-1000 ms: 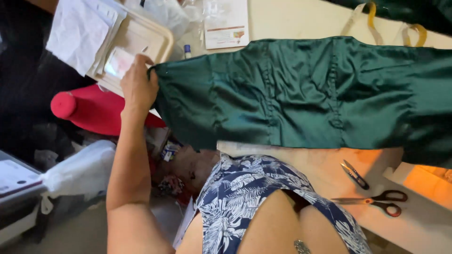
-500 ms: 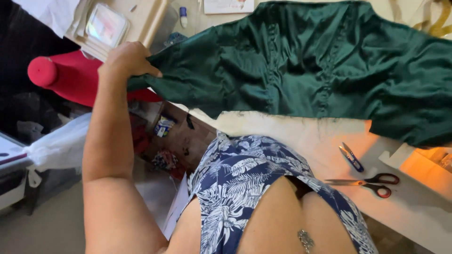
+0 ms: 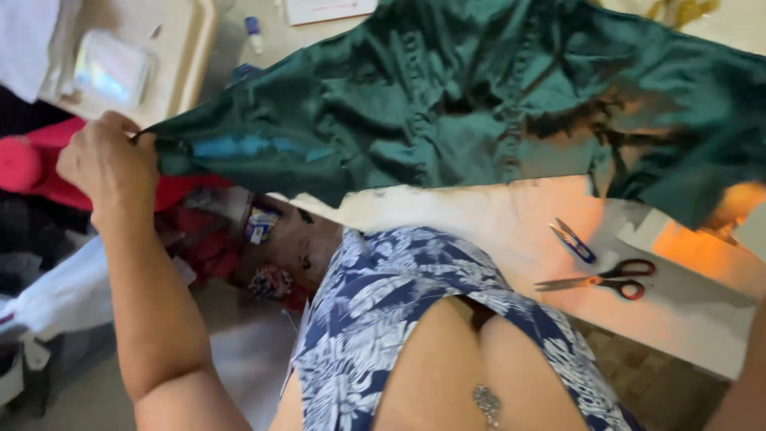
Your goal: Pinning and adjusting a green satin garment on a work table to prepare it for sewing.
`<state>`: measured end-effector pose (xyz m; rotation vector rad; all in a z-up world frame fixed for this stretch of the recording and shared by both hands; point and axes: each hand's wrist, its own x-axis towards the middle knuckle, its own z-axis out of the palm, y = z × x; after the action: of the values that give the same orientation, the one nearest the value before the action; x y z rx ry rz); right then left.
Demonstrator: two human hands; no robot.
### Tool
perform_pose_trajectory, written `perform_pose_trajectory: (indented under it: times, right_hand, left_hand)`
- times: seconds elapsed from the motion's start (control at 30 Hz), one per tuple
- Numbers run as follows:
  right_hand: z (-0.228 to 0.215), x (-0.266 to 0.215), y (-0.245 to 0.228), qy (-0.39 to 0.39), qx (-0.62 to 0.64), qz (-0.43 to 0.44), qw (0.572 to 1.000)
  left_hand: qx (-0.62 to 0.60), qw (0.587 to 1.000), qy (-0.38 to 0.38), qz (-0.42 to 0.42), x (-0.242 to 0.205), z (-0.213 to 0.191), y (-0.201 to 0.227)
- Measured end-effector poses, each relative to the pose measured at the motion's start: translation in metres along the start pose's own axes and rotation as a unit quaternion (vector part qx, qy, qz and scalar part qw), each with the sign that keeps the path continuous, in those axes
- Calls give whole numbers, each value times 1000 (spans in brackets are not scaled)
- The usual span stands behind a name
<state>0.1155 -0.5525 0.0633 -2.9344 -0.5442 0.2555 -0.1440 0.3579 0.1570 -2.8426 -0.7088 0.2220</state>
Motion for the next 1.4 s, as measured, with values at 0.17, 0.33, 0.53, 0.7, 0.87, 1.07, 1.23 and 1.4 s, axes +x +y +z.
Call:
perform_pose_trajectory:
  times: [0.17,0.33,0.53,0.7,0.87,1.07,1.23,1.4]
  right_hand:
    - [-11,-3,-28,-3,-13,31,999]
    - [-61,46,-143,-52,44,34,997]
    - [0,118,-138,-13,122,-56,991]
    - [21,128,-141,-62,47,-17,997]
    - [82,129,-77,-174,-64,20,983]
    - [168,110,36,-75,-72,-93,990]
    - [117,94,-22,-113,20,11,993]
    - [127,81,-14,-93,-140,13,986]
  left_hand:
    - [65,990,114,48,-1,-29,84]
    - [-207,939,123,246,37,0,176]
    - [-329,930,-58,153,97,68,228]
    - [-356,892,-268,70,98,41,229]
    - [-365,863,-349,9,90,41,236]
    - [-128,944,-292,88,92,52,234]
    - [-117,964,-231,60,100,51,240]
    - [-151,966,-206,41,104,58,229]
